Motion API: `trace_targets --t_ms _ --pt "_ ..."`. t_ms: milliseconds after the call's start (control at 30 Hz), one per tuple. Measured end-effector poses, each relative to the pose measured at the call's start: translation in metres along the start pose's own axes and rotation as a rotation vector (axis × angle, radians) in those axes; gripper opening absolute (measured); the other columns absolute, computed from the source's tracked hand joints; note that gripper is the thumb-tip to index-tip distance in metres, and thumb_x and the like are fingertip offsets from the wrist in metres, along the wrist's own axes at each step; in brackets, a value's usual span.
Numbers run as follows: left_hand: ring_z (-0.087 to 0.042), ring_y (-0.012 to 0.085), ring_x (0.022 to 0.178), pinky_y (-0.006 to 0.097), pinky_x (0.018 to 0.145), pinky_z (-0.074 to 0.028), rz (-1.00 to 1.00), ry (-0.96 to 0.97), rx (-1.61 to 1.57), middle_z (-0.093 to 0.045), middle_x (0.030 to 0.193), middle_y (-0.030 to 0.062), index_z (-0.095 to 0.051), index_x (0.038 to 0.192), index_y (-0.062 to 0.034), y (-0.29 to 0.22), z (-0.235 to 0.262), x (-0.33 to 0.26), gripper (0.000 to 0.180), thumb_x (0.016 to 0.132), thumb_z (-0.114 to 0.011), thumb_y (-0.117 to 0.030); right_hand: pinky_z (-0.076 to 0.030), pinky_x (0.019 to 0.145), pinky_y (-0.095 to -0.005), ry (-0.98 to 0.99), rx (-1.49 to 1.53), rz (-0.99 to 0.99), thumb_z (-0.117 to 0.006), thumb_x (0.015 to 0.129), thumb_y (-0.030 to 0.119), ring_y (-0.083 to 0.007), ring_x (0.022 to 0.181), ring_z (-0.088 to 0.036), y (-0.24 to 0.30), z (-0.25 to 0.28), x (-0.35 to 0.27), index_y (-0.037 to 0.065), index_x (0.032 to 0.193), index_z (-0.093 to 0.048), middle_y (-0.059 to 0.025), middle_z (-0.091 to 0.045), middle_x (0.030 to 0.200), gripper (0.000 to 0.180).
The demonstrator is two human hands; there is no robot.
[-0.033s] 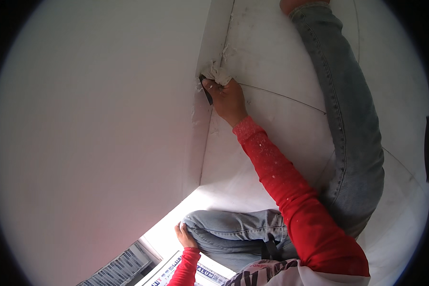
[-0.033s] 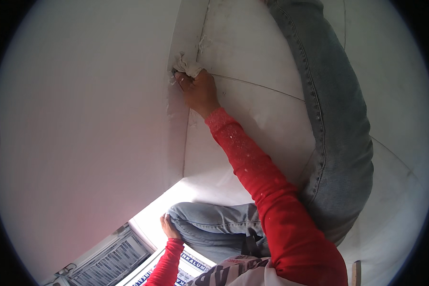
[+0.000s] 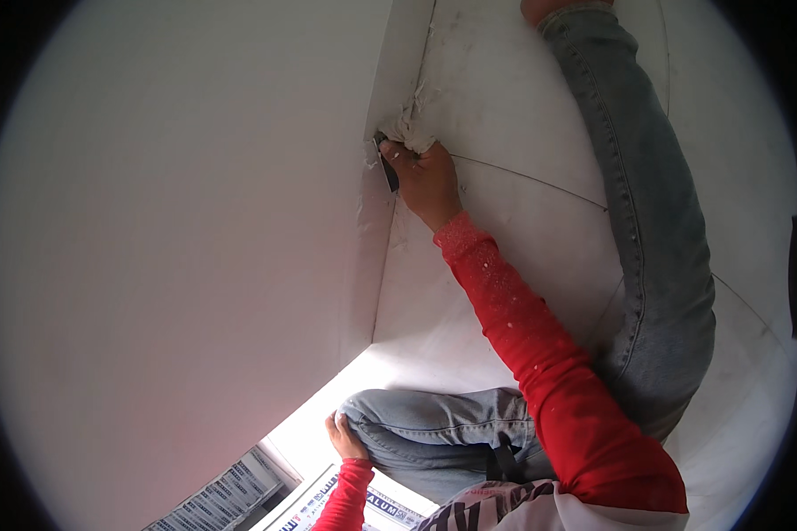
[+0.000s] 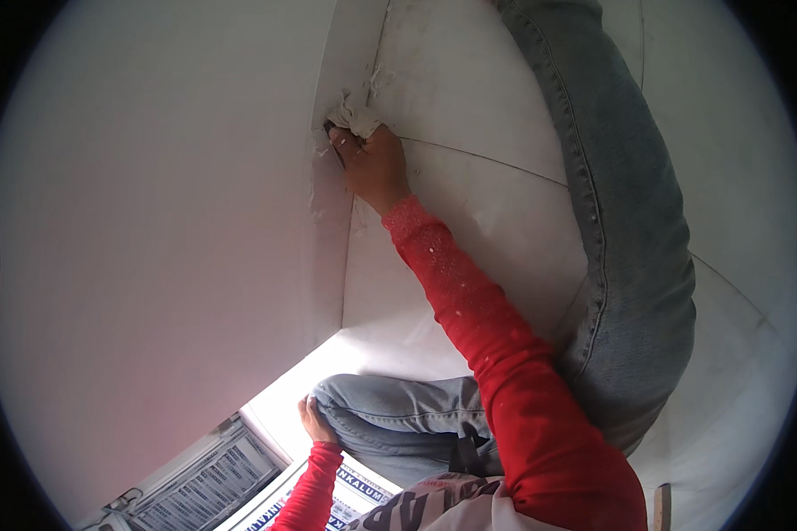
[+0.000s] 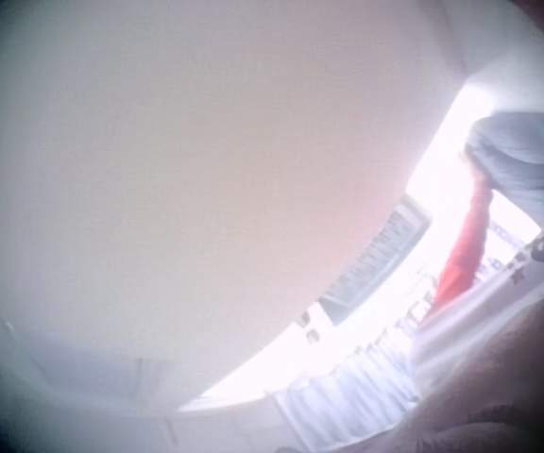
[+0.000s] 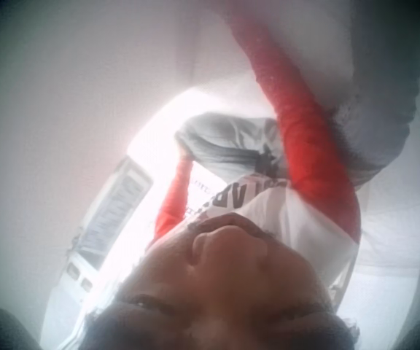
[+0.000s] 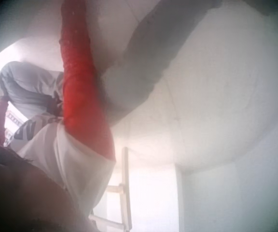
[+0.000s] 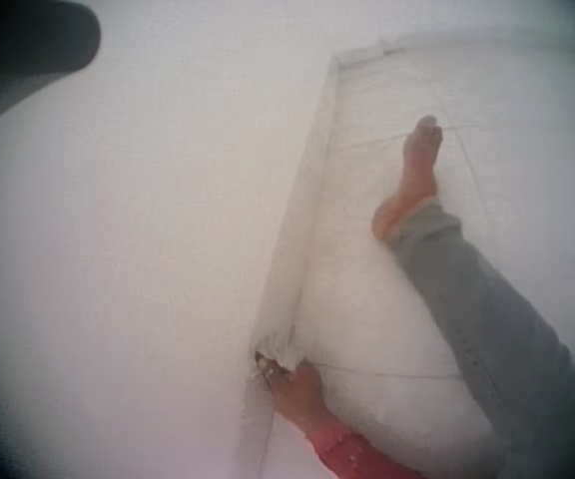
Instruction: The person sits on the floor and uses a putty knife to apply and smooth a white substance along the corner joint where the wall meets the floor. They repeatedly scrape and wipe the area to ensure a clean finish.
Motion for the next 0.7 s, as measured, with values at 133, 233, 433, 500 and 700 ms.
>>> trace_targets --t_ms 133,233,433,500,700 --pt "-0.057 0.0394 0.117 0.048 0.103 -0.042 -0.755 0.048 0.578 -0.06 0.121 0.02 -0.064 0.111 -0.0018 -0.084 -0.01 0.006 0.025 0.088 -0.059 -0.009 -0.045 0.064 -0.0259 0.013 -0.025 -0.048 -0.069 0.096 0.02 -0.0059 0.068 -0.05 0.004 0.022 0.02 0.005 0.107 -0.068 0.0042 -0.062 0.081 0.018" --pt "-0.05 0.0409 0.127 0.053 0.103 -0.043 -0.957 0.248 0.533 -0.057 0.128 0.0186 -0.066 0.11 -0.0059 -0.125 -0.037 0.014 0.034 0.078 -0.072 -0.015 -0.046 0.067 -0.0256 0.044 -0.02 -0.07 -0.07 0.096 0.019 -0.0066 0.071 -0.052 0.01 0.019 0.027 0.004 0.108 -0.068 0.0032 -0.063 0.083 0.019" --pt "0.001 0.0543 0.148 0.065 0.118 -0.008 -0.923 0.678 0.615 0.002 0.16 0.0354 -0.003 0.157 -0.0015 -0.121 -0.14 0.018 0.113 0.085 -0.064 -0.064 -0.051 0.084 -0.0284 0.025 0.035 -0.055 -0.068 0.096 0.016 -0.0138 0.091 -0.065 0.01 0.012 0.026 0.001 0.115 -0.067 -0.006 -0.072 0.103 0.024" --pt "0.012 0.0584 0.145 0.069 0.115 0.001 -0.973 0.651 0.601 0.014 0.156 0.0409 0.011 0.155 0.0013 -0.105 -0.154 0.015 0.123 0.085 -0.06 -0.07 -0.052 0.086 -0.0293 0.038 0.054 -0.063 -0.067 0.095 0.014 -0.0161 0.095 -0.068 0.012 0.011 0.028 0.0 0.117 -0.067 -0.0088 -0.074 0.107 0.026" --pt "0.021 0.0615 0.141 0.073 0.112 0.007 -1.018 0.647 0.611 0.023 0.151 0.0444 0.02 0.152 0.0032 -0.095 -0.166 0.02 0.131 0.082 -0.055 -0.079 -0.053 0.086 -0.0306 0.056 -0.049 -0.093 -0.065 0.095 0.013 -0.0202 0.093 -0.069 0.014 0.01 0.026 0.0 0.117 -0.067 -0.0117 -0.073 0.105 0.026"
Point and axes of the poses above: each hand's wrist, its own x-axis towards the middle knuckle, its own z-axis out of the back of the hand, y = z × x, the point moved 3 cm from there along x, towards the middle knuckle
